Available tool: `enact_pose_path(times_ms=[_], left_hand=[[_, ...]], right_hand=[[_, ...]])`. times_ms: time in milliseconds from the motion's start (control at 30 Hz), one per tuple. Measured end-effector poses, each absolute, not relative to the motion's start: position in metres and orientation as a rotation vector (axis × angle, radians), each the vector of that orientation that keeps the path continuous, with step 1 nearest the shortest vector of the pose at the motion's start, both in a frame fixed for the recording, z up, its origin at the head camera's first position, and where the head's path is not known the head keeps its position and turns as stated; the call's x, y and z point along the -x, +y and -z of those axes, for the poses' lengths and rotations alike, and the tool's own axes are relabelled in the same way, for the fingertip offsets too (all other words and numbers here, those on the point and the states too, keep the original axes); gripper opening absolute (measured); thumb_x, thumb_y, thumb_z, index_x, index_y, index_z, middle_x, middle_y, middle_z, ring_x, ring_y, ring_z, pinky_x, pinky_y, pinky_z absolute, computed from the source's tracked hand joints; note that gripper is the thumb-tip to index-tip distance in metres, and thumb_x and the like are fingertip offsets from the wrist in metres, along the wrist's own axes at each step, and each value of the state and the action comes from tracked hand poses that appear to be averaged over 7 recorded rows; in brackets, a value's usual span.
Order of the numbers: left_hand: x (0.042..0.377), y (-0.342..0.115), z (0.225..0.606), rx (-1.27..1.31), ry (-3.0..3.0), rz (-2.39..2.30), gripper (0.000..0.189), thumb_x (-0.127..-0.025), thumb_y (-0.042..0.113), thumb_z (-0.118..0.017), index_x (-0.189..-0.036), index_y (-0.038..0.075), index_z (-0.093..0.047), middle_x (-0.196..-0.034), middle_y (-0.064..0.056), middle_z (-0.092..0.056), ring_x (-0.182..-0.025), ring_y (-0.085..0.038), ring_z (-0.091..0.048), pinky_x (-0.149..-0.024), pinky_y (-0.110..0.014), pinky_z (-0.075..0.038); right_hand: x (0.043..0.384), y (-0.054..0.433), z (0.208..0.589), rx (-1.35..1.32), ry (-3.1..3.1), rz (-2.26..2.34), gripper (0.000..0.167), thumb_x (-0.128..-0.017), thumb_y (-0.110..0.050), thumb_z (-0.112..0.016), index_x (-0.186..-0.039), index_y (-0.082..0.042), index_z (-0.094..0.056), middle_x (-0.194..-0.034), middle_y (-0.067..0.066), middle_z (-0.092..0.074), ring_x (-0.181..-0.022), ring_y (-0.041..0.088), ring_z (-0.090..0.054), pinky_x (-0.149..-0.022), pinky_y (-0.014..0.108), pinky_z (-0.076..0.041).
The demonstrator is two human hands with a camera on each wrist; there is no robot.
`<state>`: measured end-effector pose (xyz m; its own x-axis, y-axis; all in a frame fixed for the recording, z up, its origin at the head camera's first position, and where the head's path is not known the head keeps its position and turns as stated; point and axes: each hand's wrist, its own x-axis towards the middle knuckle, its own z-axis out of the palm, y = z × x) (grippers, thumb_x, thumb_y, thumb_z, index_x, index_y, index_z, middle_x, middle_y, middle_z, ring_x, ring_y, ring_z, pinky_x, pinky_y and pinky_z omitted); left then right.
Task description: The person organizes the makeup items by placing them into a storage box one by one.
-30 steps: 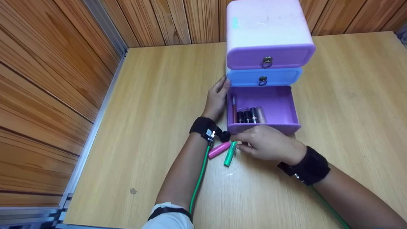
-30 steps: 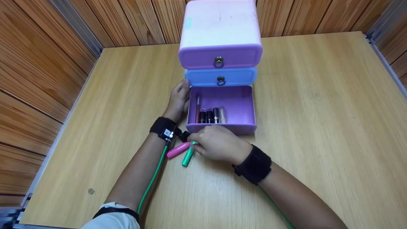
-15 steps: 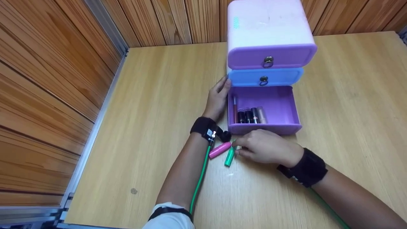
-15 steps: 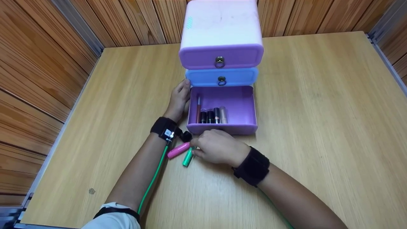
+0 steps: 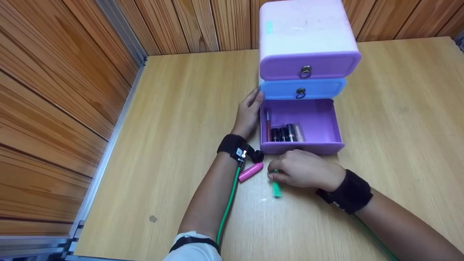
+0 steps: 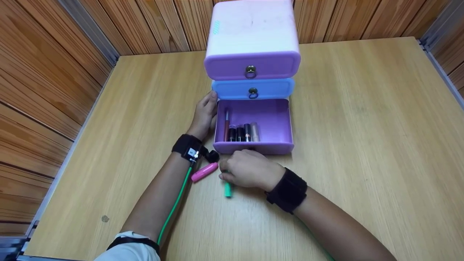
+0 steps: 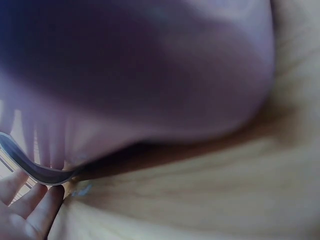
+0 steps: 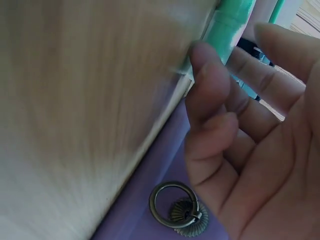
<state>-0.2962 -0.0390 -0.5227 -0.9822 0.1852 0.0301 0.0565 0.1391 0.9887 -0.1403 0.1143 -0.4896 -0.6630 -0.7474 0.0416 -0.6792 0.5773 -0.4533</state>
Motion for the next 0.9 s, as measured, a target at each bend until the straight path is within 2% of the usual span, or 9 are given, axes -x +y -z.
enact_pose_path(times_ms=[167, 333, 467, 533, 633, 767, 900], left_hand=[[0.296, -0.039, 0.523, -0.255, 2.286, -1.991, 0.063, -0.097, 0.051, -0.053, -0.146, 0.013, -0.045, -0.148, -0.002, -0.044, -0.135, -0.011, -0.038, -0.106, -0.020, -0.033], [0.296, -0.038, 0.523, -0.275, 2.279, -1.991, 0.062, -0.097, 0.051, -0.053, -0.146, 0.014, -0.045, -0.148, -0.002, -0.044, -0.135, -0.010, -0.038, -0.106, -0.019, -0.033], [0.296, -0.039, 0.525, -0.255, 2.274, -1.988, 0.063, -0.097, 0.051, -0.053, -0.147, 0.013, -0.044, -0.148, -0.001, -0.044, -0.135, -0.010, -0.037, -0.107, -0.020, -0.032], [0.296, -0.039, 0.525, -0.255, 2.264, -1.989, 0.064, -0.097, 0.051, -0.053, -0.147, 0.013, -0.044, -0.148, -0.001, -0.044, -0.135, -0.010, -0.037, -0.107, -0.020, -0.032], [0.296, -0.038, 0.524, -0.262, 2.254, -2.001, 0.064, -0.097, 0.051, -0.053, -0.147, 0.012, -0.044, -0.148, -0.002, -0.044, -0.135, -0.010, -0.037, -0.107, -0.020, -0.032], [0.296, -0.037, 0.524, -0.265, 2.224, -2.042, 0.063, -0.098, 0.047, -0.054, -0.147, 0.010, -0.043, -0.148, -0.003, -0.044, -0.135, -0.010, -0.037, -0.106, -0.019, -0.032], [0.294, -0.037, 0.523, -0.261, 2.217, -2.044, 0.062, -0.098, 0.047, -0.054, -0.147, 0.010, -0.043, -0.147, -0.004, -0.045, -0.135, -0.011, -0.038, -0.106, -0.019, -0.033]], right_hand=[[0.140, 0.116, 0.489, 1.205, 2.628, 0.631, 0.014, -0.092, -0.033, -0.069, -0.093, -0.019, -0.070, -0.075, -0.016, -0.059, -0.064, 0.002, -0.054, -0.061, 0.028, -0.051], [0.139, 0.118, 0.488, 1.192, 2.633, 0.623, 0.013, -0.086, -0.021, -0.073, -0.099, -0.017, -0.070, -0.071, -0.013, -0.057, -0.063, 0.005, -0.054, -0.061, 0.030, -0.052], [0.139, 0.119, 0.487, 1.176, 2.646, 0.625, 0.039, -0.079, -0.014, -0.073, -0.117, -0.018, -0.067, -0.063, -0.012, -0.048, -0.054, 0.006, -0.047, -0.052, 0.028, -0.047], [0.140, 0.121, 0.485, 1.150, 2.652, 0.647, 0.047, -0.078, -0.014, -0.072, -0.123, -0.018, -0.064, -0.063, -0.012, -0.047, -0.054, 0.005, -0.046, -0.051, 0.027, -0.045], [0.141, 0.125, 0.478, 1.118, 2.680, 0.695, 0.043, -0.081, -0.016, -0.070, -0.123, -0.016, -0.065, -0.069, -0.012, -0.051, -0.059, 0.006, -0.049, -0.053, 0.026, -0.045], [0.144, 0.133, 0.468, 1.126, 2.738, 0.784, 0.024, -0.086, -0.016, -0.068, -0.110, -0.013, -0.068, -0.080, -0.010, -0.057, -0.066, 0.006, -0.053, -0.058, 0.025, -0.048], [0.147, 0.142, 0.461, 1.179, 2.787, 0.873, 0.024, -0.086, -0.014, -0.067, -0.110, -0.011, -0.068, -0.088, -0.006, -0.065, -0.067, 0.005, -0.054, -0.061, 0.025, -0.051]])
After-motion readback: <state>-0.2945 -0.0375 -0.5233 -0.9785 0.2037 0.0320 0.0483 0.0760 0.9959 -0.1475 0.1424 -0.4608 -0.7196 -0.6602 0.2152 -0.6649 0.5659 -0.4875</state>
